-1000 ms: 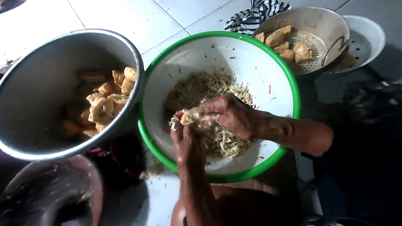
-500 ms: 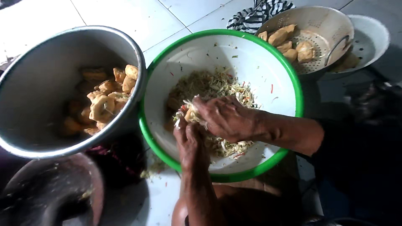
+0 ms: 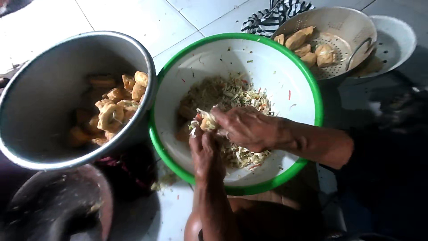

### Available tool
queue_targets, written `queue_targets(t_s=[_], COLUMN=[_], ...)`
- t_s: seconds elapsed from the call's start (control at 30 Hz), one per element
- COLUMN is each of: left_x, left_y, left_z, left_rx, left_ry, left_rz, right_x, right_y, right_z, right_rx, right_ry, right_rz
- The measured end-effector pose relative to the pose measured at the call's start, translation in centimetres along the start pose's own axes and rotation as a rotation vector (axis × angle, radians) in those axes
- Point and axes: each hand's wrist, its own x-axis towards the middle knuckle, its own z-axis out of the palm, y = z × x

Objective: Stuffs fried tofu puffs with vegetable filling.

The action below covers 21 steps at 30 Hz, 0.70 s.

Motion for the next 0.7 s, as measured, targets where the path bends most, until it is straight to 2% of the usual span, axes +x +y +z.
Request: queue_targets(t_s=[0.17,0.33,0.43,0.5,0.7], left_x=[0.1,0.3,0.3,0.3,0.1], left_y=[0.0,0.1,-0.1,-0.2,-0.3], left_z=[-0.1,0.1,0.1,0.1,0.3], left_rx=[0.055,-0.024,-0.013,-0.005,-0.032], left_ry=[0.037,0.028,0.051,0.032,0.066], left_rz=[0.022,-0.011,0.026,0.054,0.068], right_x=[1.1,1.8,2.0,2.2,1.9], right_y=[-1.8,-0.2,0.6,0.5,-1.0], right_z=[-0.1,-1.7,-1.5,-1.3,-0.3], right_rx=[-0.125,0.134,0.263,0.251,-0.008], right_ry=[-0.139,-0.255,-0.120,-0.036,-0.048], right_rz=[0.076,0.073,0.005,0.004,0.031])
